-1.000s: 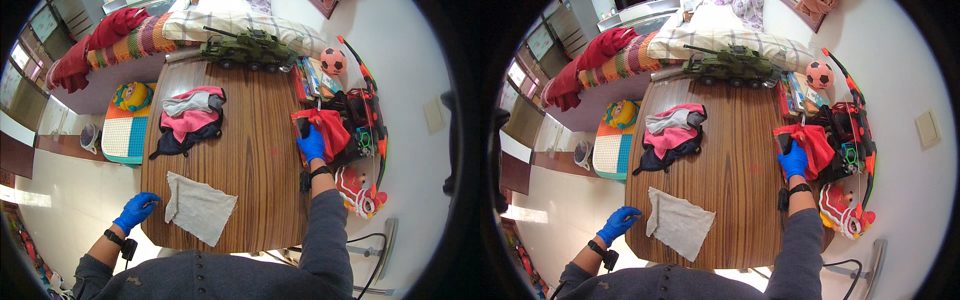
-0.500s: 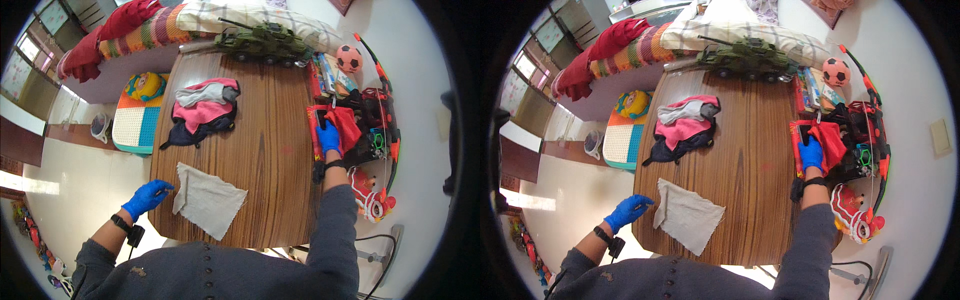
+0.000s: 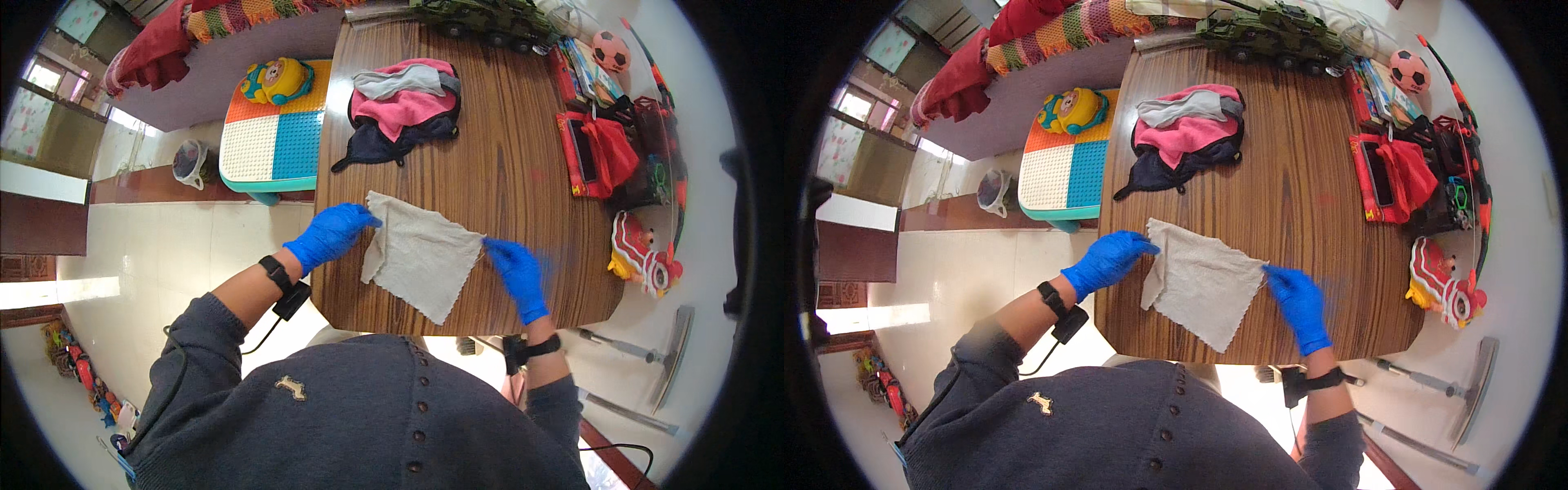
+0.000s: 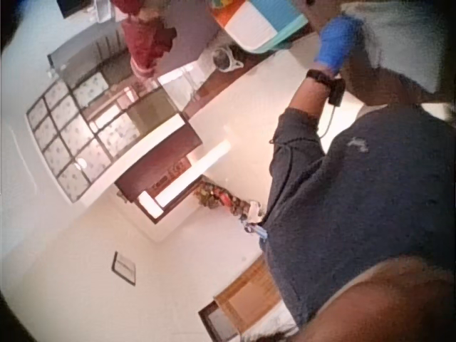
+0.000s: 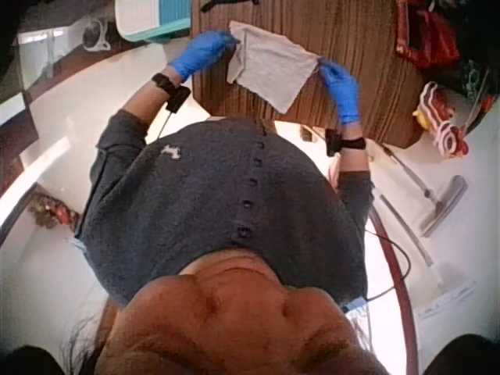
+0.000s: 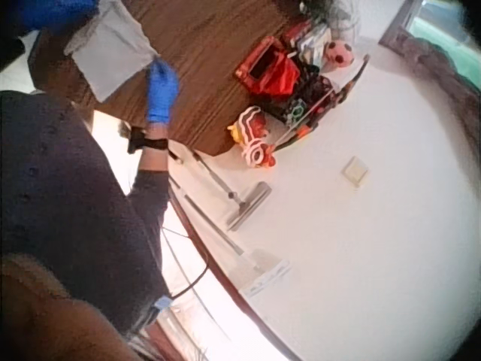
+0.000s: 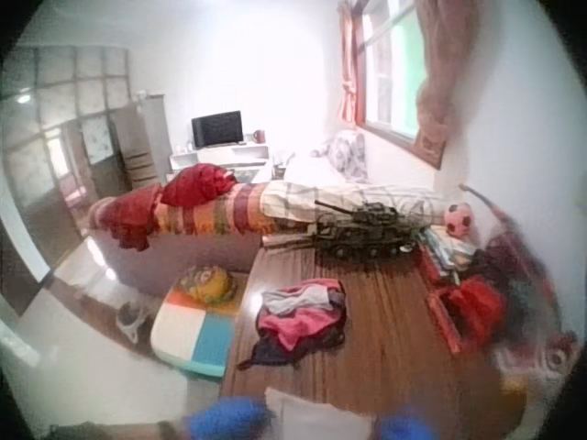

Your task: The person gathers cloths, folds a white cloth, and attaches it to a mop head by threading it through slots and securing it with clips. The person then adjusts the cloth to ensure it is properly fitted.

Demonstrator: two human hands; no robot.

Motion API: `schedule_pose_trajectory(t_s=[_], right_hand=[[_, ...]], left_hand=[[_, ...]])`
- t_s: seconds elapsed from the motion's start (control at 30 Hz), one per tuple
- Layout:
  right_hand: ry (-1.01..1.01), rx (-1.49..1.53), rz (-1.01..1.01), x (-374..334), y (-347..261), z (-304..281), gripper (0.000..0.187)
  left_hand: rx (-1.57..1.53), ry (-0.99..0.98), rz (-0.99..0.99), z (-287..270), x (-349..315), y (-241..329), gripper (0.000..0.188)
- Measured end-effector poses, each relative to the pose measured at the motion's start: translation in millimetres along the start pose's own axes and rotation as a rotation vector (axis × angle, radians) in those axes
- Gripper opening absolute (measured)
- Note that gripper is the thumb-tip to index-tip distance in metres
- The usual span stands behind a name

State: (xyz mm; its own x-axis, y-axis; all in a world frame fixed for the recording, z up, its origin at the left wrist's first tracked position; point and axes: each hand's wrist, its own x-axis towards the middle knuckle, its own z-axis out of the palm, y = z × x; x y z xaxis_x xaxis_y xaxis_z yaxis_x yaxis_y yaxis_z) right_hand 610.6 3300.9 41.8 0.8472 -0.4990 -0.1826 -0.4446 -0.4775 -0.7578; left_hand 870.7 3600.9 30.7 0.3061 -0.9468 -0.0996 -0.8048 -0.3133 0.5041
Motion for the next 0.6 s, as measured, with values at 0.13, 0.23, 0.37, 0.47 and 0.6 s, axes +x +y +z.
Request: schedule_pose_trajectory(t_s=[0.13,0.23,0.37,0.47,0.6], right_hand=[[-0.053,-0.212,-0.248,-44,-38,76,0.03],[-0.018,-0.317,-0.301,-60,-38,98,0.035],[-0.021,-0.36,-0.227,-82,-22,88,0.035],[0.023,-0.423,-0.109,-78,-18,80,0.034],[0.415,-0.157,0.195,-20,-19,79,0.029]], left_hand=[[0.24,0.001,0.513,16,7,9,0.064],[0.269,-0.222,0.466,18,6,-3,0.075],[0.203,-0.265,0.284,-26,-35,-73,0.043],[0.115,-0.055,0.102,-39,-41,-93,0.03],[-0.013,0.267,-0.17,-14,23,-67,0.018]])
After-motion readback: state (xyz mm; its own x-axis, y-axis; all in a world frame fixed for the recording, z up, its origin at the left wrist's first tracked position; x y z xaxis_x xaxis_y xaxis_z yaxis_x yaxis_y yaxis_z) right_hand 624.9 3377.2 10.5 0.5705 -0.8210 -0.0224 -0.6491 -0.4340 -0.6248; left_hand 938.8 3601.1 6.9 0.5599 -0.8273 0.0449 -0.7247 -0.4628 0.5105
